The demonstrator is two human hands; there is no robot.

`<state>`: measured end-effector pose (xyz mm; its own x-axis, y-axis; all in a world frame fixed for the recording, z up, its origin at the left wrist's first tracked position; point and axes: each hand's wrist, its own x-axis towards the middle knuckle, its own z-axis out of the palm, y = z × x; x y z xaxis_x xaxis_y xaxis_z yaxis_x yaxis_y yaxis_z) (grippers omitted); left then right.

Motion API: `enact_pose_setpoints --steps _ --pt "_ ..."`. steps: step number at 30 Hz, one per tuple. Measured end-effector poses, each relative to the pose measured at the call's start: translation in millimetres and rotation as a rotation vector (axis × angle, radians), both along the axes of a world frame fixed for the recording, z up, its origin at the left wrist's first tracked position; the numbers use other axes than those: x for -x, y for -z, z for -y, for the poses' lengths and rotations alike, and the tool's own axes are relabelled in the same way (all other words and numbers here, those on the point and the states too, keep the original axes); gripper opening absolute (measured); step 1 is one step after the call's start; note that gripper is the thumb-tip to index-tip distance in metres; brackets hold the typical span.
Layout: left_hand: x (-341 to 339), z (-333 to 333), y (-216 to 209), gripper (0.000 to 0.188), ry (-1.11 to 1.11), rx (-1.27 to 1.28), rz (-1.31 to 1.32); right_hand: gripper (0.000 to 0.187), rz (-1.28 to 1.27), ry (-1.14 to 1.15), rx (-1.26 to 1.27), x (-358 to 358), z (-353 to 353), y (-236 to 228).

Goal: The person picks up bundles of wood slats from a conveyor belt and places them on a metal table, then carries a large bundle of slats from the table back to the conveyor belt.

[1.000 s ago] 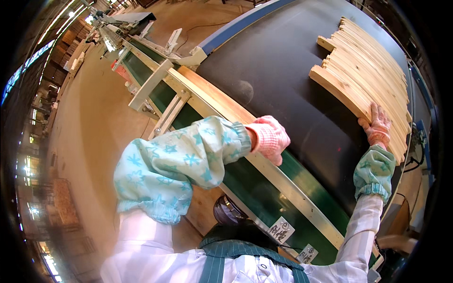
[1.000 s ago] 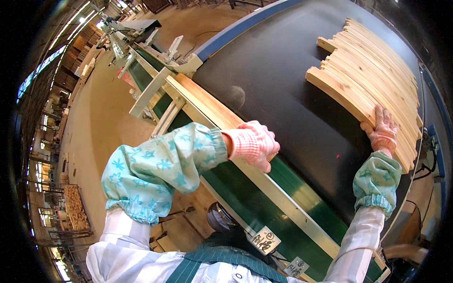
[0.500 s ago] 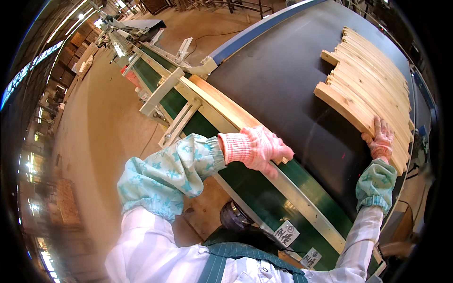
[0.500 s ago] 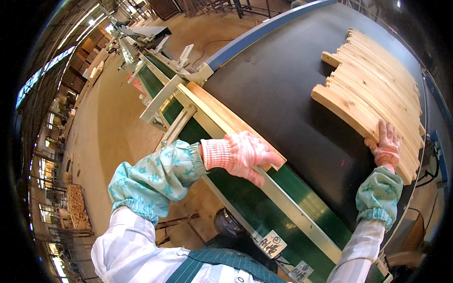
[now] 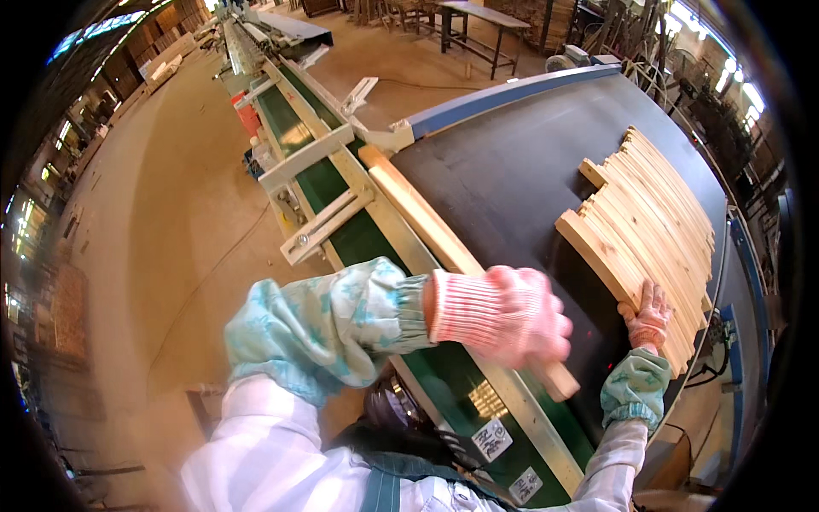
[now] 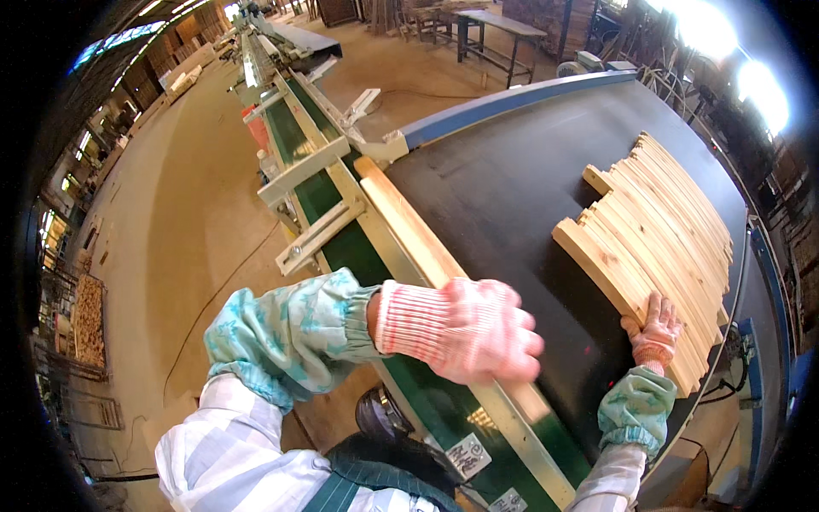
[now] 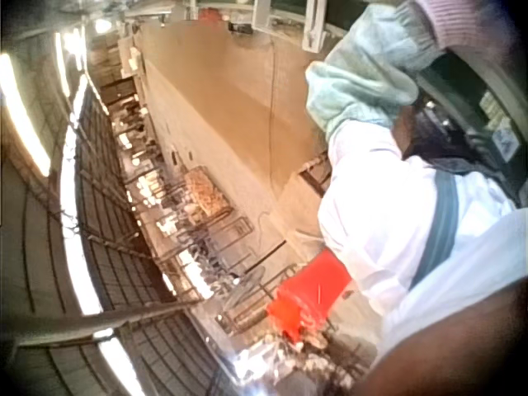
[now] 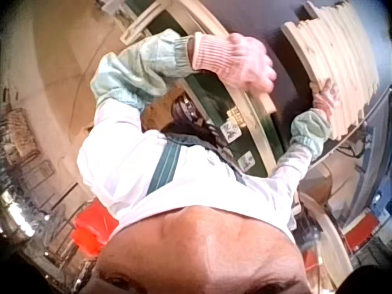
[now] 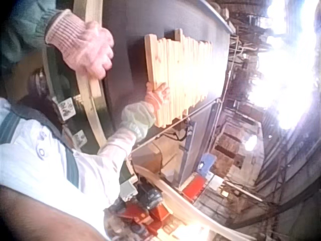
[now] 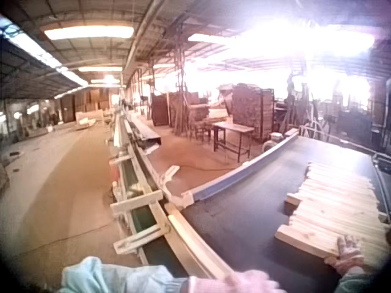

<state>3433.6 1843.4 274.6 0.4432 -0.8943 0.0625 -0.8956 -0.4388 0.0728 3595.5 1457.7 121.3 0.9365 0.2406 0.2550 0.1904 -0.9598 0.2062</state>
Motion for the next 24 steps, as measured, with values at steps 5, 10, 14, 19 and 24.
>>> enact_pose_setpoints --steps 5,10,14,19,24 --pt "-29.7 83.5 32.3 0.025 -0.079 -0.352 0.043 0.092 -0.014 -0.016 -0.007 15.4 -22.6 -0.5" --pt "-66.4 128.4 67.5 0.041 0.026 -0.431 -0.2 0.092 0.053 -0.07 0.008 21.8 -9.1 -1.8" --pt "-88.2 145.9 108.3 0.042 0.003 -0.372 -0.313 0.092 0.049 -0.093 0.009 20.6 -16.3 -3.8" --pt "-94.3 154.2 117.0 0.039 0.083 -0.315 -0.307 0.09 -0.065 0.004 0.046 -13.3 -14.8 -5.4" --pt "-91.9 152.1 102.9 0.042 0.078 -0.218 -0.425 0.087 -0.26 0.201 0.061 -80.7 -40.7 -13.5"
